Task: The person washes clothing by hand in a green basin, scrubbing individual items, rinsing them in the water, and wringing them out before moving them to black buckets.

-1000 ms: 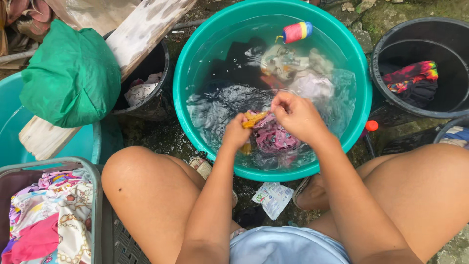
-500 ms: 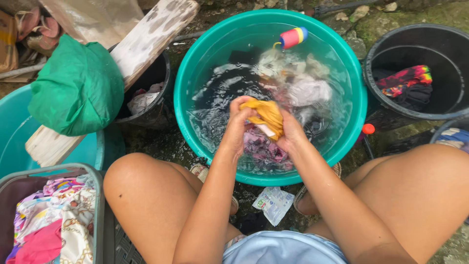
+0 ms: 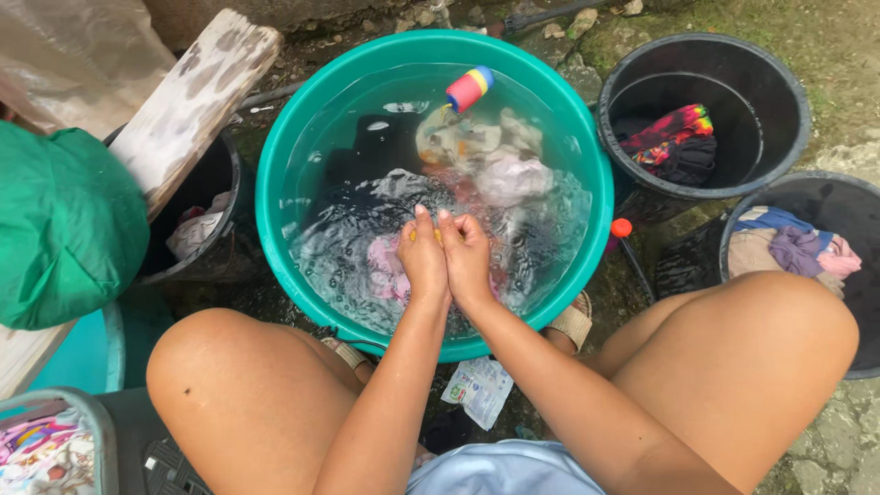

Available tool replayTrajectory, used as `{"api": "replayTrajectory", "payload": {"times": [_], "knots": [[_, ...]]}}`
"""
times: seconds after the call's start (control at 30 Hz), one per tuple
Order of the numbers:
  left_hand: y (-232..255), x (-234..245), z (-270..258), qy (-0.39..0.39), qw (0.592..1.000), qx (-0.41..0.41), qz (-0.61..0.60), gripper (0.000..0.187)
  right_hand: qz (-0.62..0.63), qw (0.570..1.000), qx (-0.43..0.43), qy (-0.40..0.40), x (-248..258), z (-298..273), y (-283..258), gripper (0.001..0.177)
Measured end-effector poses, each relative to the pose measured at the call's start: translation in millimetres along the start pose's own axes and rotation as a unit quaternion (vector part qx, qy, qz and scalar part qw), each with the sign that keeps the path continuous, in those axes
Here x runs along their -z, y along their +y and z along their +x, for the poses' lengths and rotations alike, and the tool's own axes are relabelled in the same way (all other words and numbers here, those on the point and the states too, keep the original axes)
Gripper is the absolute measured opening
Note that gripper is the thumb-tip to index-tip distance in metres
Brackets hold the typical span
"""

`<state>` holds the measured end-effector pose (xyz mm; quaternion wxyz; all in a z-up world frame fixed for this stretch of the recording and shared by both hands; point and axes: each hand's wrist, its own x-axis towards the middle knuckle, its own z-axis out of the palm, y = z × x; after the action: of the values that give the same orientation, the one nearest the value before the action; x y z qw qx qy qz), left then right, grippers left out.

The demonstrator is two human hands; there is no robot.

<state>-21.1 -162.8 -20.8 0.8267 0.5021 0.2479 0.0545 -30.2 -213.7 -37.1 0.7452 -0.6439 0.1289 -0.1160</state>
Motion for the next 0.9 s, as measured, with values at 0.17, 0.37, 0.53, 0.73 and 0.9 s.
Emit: {"api": "replayTrajectory", "payload": {"times": [0.17,0.37,0.53,0.73,0.9], "knots": [[-20,-20,4,-0.028,0.995,0.093,0.021,0.045,0.006,0.999,-0.022,0.024,29,18,10,0.045],[-48,-109,18,-0.247,0.955,0.133,0.099,0.053,0.109,0.977,-0.136,0.126,116,93,-1,0.049],[-69,-193,12,-0.216,0.945,-0.093,0.226,0.077,0.406,0.891,-0.049,0.198,238,203,-52,0.074],[-91,-120,31,-0.248,0.710,-0.023,0.658,0.084,0.309,0.901,-0.203,0.227,272,242,-55,0.062],[-78,-39,22,-0.288,0.513,0.085,0.804,0.084,-0.020,0.980,-0.189,0.055,210,263,46,0.064]]}}
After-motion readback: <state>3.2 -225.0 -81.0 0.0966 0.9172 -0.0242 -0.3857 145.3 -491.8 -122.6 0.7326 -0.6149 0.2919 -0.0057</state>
